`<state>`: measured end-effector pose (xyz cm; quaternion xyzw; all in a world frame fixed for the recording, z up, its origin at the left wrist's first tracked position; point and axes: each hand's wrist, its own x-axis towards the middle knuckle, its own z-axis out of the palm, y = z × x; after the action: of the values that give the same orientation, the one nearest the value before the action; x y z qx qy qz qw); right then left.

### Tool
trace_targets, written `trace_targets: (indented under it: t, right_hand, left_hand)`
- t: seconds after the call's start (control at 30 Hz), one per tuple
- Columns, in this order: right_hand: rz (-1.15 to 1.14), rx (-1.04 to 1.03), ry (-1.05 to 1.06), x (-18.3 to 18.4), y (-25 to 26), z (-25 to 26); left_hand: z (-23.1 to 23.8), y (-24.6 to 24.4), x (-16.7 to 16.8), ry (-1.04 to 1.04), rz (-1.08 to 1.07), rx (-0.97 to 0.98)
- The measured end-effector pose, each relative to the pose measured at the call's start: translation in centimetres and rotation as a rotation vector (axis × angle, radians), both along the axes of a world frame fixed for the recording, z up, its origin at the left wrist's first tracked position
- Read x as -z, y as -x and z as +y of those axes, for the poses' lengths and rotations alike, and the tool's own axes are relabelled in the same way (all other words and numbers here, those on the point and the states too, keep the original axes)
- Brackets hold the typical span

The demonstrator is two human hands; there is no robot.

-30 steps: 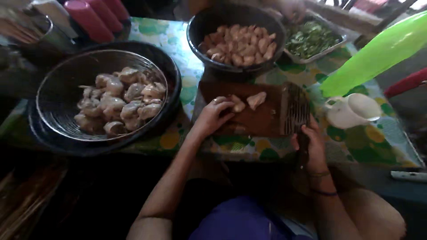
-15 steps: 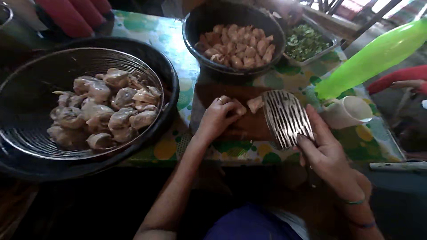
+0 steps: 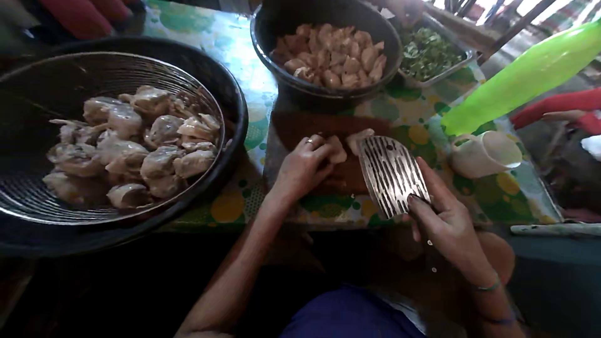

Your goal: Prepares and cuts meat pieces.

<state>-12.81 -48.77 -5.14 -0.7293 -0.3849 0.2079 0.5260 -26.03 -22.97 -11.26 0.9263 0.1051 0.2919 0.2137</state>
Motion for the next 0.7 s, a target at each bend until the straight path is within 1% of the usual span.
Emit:
trace_targets:
  t: [0.1, 0.2, 0.3, 0.37, 0.57, 0.7]
  right_hand:
    - [-0.04, -0.067, -0.019, 0.8, -0.3, -0.3]
    - [-0.107, -0.108, 0.006, 1.5, -0.2, -0.3]
    - [-0.112, -0.077, 0.002, 1.7, 0.0, -0.2]
    - [-0.087, -0.039, -0.011, 1.9, 0.2, -0.4]
    - [-0.032, -0.044, -0.044, 1.8, 1.6, -0.8]
    - [-0.12, -0.052, -0.041, 2.3, 2.9, -0.4]
  left_hand:
    - [0.9, 1.9, 0.3, -0.012, 0.026, -0.019]
    - [0.1, 2.1, 0.3, -0.044, -0.003, -0.03]
    - [-0.8, 1.4, -0.3, -0.092, -0.044, 0.05]
    - [-1.0, 0.9, -0.1, -0.13, -0.003, 0.088]
    - [-1.2, 0.7, 0.7, -0.073, -0.024, -0.039]
    - [-1.8, 0.9, 1.2, -0.077, -0.05, -0.101]
